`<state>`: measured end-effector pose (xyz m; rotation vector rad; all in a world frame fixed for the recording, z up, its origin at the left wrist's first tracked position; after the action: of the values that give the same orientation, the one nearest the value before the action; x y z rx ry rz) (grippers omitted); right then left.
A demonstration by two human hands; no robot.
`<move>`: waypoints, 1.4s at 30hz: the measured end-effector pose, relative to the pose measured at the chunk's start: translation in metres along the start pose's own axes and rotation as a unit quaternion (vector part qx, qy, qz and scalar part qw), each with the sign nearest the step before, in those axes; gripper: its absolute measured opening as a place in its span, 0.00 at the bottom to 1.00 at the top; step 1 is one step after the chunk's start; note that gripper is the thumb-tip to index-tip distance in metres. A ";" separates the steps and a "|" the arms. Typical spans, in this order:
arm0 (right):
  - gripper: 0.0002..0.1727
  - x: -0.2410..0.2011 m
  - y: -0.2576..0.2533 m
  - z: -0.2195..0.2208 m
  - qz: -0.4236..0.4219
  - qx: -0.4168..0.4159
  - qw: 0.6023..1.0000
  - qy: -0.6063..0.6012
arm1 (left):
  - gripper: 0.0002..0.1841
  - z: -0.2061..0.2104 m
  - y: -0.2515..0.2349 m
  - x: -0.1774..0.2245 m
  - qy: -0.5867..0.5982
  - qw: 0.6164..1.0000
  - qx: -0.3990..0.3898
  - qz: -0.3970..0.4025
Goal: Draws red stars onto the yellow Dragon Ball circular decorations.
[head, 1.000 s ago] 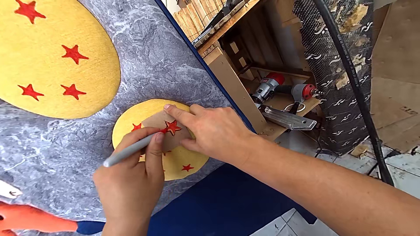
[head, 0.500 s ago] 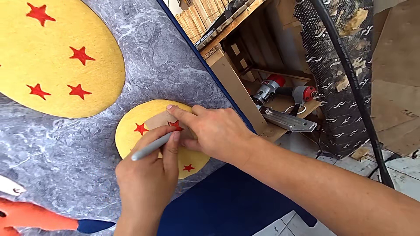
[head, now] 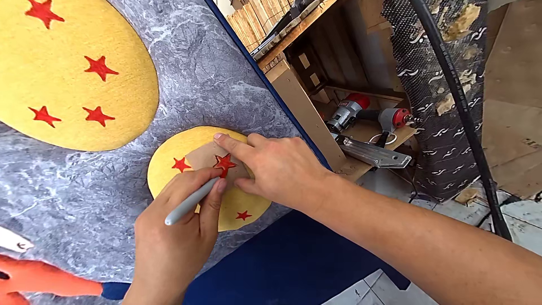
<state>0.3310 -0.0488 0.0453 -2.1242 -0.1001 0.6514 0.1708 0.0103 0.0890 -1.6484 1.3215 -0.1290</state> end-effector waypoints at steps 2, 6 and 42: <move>0.40 0.000 0.000 0.000 0.002 -0.002 1.000 -0.001 | 0.15 -0.001 -0.003 0.001 -0.012 1.000 0.004 0.002; 0.40 -0.001 0.000 0.000 0.004 -0.007 1.000 -0.002 | 0.15 -0.002 -0.005 0.005 -0.025 1.000 0.001 -0.004; 0.40 0.000 0.000 0.001 -0.010 0.004 1.000 0.007 | 0.14 0.011 0.012 0.005 0.008 0.992 0.095 -0.087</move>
<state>0.3310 -0.0485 0.0444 -2.1177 -0.1109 0.6250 0.1715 0.0139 0.0725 -1.5993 1.1384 -0.3615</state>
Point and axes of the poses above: each hand's wrist, its own y-axis away from the middle knuckle, its own z-axis out of the palm, x = y × z, the point moved 4 cm from there along -y, towards the middle knuckle, and after that the axes turned 15 degrees about -y, right-handed, at the moved point
